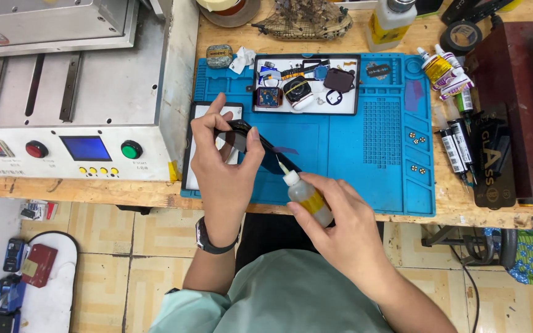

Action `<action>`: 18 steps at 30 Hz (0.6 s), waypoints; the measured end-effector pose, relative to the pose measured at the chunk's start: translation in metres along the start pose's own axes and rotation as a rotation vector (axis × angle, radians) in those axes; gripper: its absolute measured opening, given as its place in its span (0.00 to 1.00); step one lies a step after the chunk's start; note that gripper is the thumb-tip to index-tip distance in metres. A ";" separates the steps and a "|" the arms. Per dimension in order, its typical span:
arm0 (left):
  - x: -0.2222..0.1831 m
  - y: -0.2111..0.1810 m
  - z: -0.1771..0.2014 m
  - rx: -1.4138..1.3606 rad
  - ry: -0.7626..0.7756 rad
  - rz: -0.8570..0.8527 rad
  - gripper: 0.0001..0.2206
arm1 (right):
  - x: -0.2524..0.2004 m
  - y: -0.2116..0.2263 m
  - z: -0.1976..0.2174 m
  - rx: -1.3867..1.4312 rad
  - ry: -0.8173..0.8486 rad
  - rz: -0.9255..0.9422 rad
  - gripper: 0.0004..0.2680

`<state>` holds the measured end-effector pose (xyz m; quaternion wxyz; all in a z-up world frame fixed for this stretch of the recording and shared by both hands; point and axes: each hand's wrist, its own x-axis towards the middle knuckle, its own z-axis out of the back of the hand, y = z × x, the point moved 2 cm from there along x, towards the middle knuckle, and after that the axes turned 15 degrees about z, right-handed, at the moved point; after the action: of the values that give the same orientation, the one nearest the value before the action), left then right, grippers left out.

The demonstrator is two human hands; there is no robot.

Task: Disassembling a smartphone by prying off the back cover and applying adhesive remover at a repair bench.

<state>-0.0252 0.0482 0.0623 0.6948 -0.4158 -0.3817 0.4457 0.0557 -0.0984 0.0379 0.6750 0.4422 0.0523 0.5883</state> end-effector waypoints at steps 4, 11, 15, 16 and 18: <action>-0.001 0.001 0.001 0.004 0.015 0.001 0.13 | 0.005 0.001 -0.001 0.002 0.000 -0.017 0.14; -0.001 0.003 -0.001 -0.029 0.041 0.014 0.13 | 0.005 0.000 -0.001 -0.007 -0.009 -0.030 0.13; 0.000 -0.001 -0.001 -0.096 0.027 0.063 0.13 | 0.006 0.000 0.001 0.016 -0.016 -0.024 0.13; 0.000 -0.002 -0.002 -0.077 0.036 0.049 0.13 | 0.007 0.001 0.002 0.009 0.004 -0.044 0.13; 0.001 -0.002 -0.002 -0.060 0.047 0.038 0.13 | 0.007 0.001 0.004 -0.001 0.026 -0.067 0.13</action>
<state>-0.0223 0.0479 0.0634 0.6823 -0.4541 -0.3706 0.4369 0.0590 -0.0948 0.0443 0.6938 0.4324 0.0755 0.5710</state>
